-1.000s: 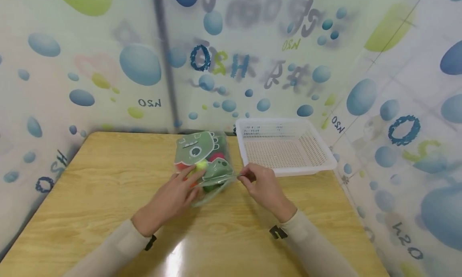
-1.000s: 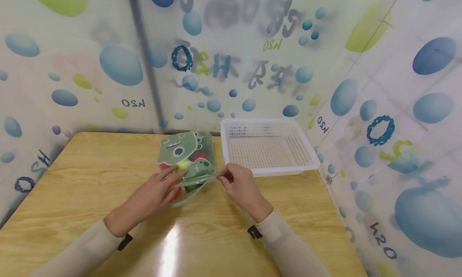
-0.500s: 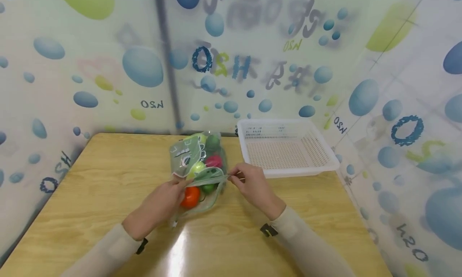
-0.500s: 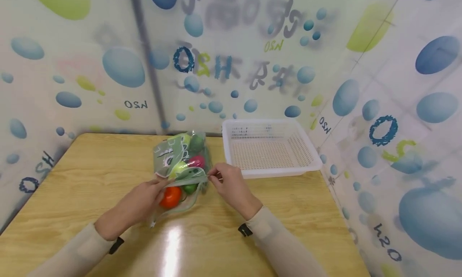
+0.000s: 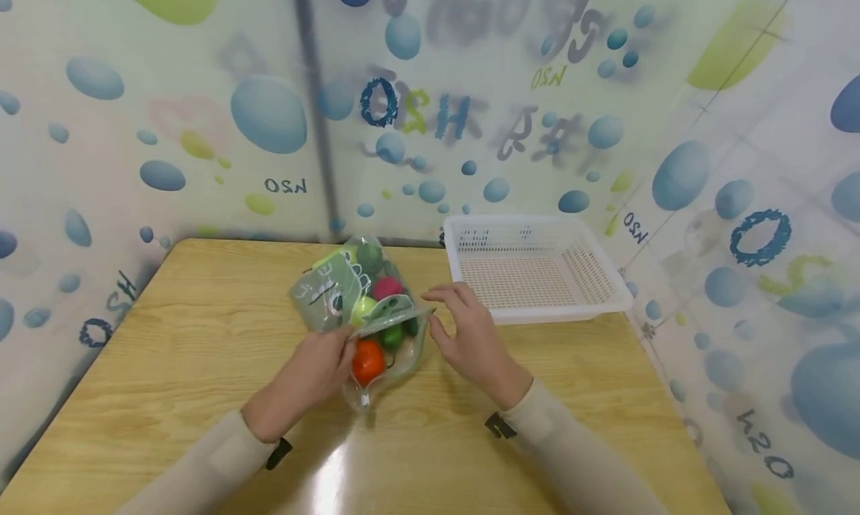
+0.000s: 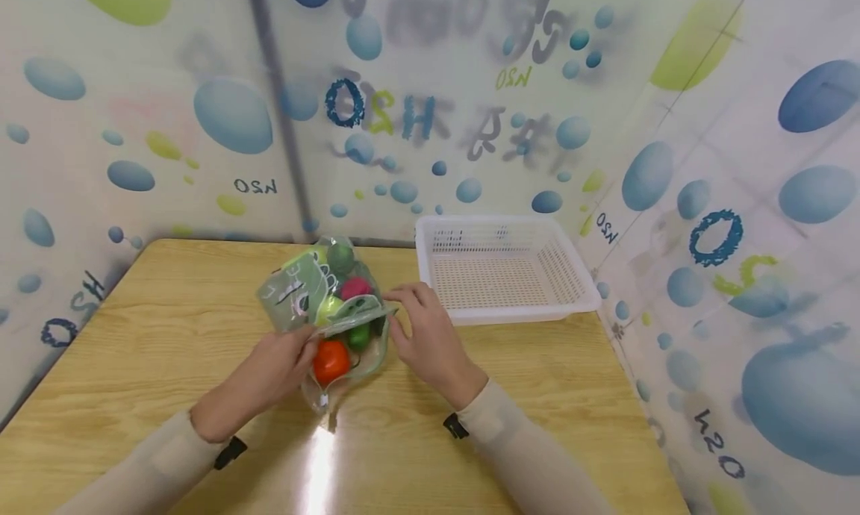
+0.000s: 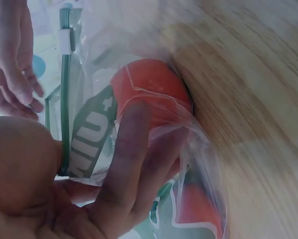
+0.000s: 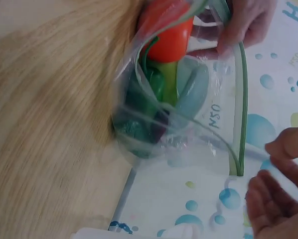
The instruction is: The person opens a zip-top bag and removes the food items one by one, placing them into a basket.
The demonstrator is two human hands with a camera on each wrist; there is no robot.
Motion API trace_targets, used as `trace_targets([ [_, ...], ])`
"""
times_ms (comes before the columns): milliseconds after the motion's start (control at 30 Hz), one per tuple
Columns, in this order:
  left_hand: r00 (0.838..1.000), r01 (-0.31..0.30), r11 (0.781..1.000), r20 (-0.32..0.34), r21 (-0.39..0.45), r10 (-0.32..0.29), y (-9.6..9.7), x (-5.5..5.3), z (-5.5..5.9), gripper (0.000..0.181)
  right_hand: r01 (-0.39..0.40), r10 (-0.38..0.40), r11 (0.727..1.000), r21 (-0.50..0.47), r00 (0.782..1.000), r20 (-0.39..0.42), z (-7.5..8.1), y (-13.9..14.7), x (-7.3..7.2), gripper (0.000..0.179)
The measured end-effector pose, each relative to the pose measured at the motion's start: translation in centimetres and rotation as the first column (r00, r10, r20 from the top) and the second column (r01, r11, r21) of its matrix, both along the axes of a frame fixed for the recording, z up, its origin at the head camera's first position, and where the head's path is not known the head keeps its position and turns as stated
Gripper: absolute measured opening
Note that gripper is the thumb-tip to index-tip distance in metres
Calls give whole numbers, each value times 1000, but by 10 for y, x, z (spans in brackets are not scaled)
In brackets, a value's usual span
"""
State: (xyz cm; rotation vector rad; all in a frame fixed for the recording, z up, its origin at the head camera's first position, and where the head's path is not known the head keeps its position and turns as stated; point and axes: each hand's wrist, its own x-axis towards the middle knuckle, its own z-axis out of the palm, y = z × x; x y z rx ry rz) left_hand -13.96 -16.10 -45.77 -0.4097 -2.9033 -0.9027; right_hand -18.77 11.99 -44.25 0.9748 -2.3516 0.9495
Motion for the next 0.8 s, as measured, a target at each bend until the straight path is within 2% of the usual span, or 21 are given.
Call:
trace_targets([
  [67, 1000, -14, 1000, 7, 25, 14, 3, -1, 1, 20, -44, 44, 999, -1, 998, -54, -1, -3, 3, 28],
  [133, 999, -31, 999, 14, 44, 30, 6, -4, 2, 15, -106, 107, 994, 27, 992, -69, -1, -6, 6, 22],
  [200, 999, -45, 997, 30, 65, 43, 9, -7, 3, 20, -156, 161, 984, 85, 985, -54, -2, -10, 8, 18],
  [267, 998, -56, 996, 45, 76, 52, 12, -10, 4, 31, -182, 185, 971, 157, 983, -5, -3, -16, 8, 16],
  [400, 997, -58, 998, 44, 39, 56, 18, -15, 8, 45, -194, 164, 935, 297, 979, 121, -10, -26, 5, 20],
  [600, 995, -91, 990, -48, -107, 86, 23, -21, 11, 45, -220, 124, 896, 387, 958, 258, -17, -40, -1, 32],
  [667, 994, -85, 989, -74, -117, 77, 22, -24, 11, 46, -215, 102, 886, 411, 955, 278, -19, -43, -1, 36],
  [800, 994, -30, 987, -107, -159, 13, 20, -31, 8, 50, -204, 62, 863, 462, 951, 304, -20, -47, -1, 49],
])
